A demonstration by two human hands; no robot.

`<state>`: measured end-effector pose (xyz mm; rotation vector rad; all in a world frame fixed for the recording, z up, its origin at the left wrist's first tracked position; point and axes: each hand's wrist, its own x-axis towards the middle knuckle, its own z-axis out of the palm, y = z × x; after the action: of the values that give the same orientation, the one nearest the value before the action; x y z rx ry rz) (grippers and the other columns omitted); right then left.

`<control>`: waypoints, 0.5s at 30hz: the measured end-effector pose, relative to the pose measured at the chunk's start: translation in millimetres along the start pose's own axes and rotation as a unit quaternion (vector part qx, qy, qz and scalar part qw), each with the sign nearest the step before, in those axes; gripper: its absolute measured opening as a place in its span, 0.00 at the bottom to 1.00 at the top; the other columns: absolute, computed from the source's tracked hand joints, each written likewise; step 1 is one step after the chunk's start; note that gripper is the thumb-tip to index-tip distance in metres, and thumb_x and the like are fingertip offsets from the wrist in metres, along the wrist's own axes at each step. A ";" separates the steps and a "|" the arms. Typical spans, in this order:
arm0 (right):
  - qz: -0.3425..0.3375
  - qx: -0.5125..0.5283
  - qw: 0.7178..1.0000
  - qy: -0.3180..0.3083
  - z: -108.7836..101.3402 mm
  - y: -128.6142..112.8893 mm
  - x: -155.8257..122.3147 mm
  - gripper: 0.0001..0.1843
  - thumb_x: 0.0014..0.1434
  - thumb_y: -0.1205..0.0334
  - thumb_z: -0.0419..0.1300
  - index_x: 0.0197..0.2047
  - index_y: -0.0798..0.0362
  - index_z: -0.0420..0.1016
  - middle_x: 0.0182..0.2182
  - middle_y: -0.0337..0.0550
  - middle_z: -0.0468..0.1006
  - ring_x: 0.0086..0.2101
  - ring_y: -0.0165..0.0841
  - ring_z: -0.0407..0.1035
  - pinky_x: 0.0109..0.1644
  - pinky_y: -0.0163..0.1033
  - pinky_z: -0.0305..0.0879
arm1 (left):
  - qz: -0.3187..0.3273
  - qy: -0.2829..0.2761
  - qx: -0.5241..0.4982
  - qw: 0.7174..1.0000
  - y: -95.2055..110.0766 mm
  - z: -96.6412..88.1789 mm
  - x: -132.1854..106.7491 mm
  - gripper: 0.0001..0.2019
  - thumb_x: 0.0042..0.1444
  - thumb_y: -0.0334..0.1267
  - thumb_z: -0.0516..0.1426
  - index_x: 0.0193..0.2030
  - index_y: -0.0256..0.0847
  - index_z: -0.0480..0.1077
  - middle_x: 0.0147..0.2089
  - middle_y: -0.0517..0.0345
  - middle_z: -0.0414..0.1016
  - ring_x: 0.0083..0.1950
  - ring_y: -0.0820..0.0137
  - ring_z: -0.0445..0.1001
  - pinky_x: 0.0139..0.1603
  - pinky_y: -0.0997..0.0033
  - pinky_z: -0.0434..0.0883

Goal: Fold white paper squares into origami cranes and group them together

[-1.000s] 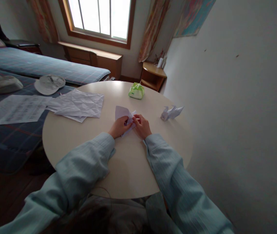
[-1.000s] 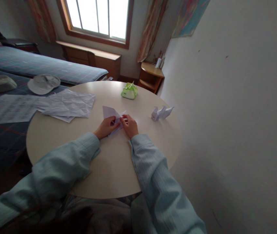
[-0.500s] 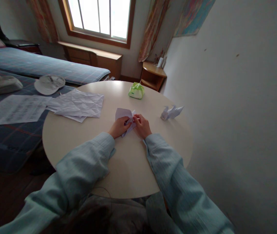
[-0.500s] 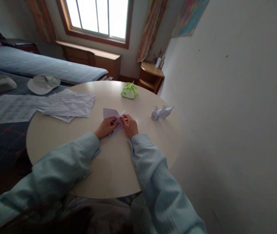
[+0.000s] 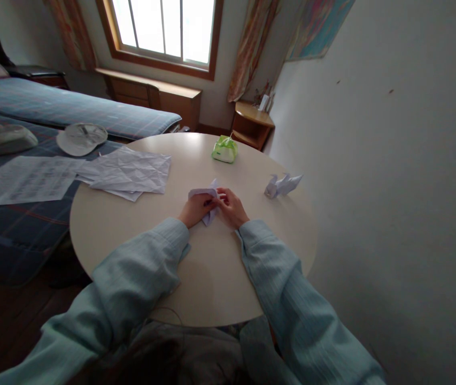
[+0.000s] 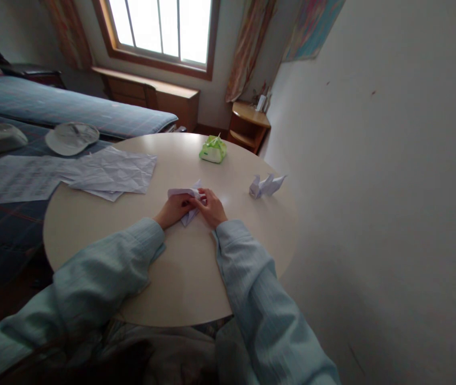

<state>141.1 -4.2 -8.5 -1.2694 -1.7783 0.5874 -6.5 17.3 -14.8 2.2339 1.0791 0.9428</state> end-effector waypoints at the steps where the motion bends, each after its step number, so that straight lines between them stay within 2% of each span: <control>1: -0.011 -0.003 1.000 -0.008 1.0 0.7 0.0 0.26 0.48 0.43 0.54 0.44 0.53 0.64 0.42 0.46 0.70 0.37 0.31 0.68 0.42 0.39 0.65 | -0.003 0.001 0.008 1.000 0.1 -0.5 -0.1 0.08 0.50 0.36 0.53 0.29 0.36 0.72 0.27 0.56 0.72 0.29 0.72 0.67 0.30 0.74 0.63; 8: -0.065 -0.014 0.997 -0.038 5.0 6.4 -0.4 0.36 0.39 0.49 0.64 0.50 0.53 0.59 0.46 0.49 0.67 0.42 0.34 0.66 0.48 0.42 0.63 | -0.035 0.035 0.022 0.999 1.4 -3.1 0.8 0.10 0.50 0.40 0.54 0.26 0.37 0.71 0.25 0.58 0.70 0.27 0.73 0.65 0.28 0.74 0.60; 15: -0.080 -0.019 0.995 -0.055 6.9 14.4 1.5 0.43 0.35 0.51 0.67 0.54 0.55 0.56 0.48 0.52 0.64 0.45 0.36 0.64 0.52 0.44 0.60 | -0.049 0.038 0.033 0.998 4.5 -4.2 1.6 0.11 0.51 0.41 0.53 0.25 0.37 0.71 0.24 0.58 0.70 0.26 0.74 0.64 0.27 0.74 0.58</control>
<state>142.6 3.2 -22.6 -1.1245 -1.9705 0.5436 -6.8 16.5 -8.4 2.1912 1.2587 0.9717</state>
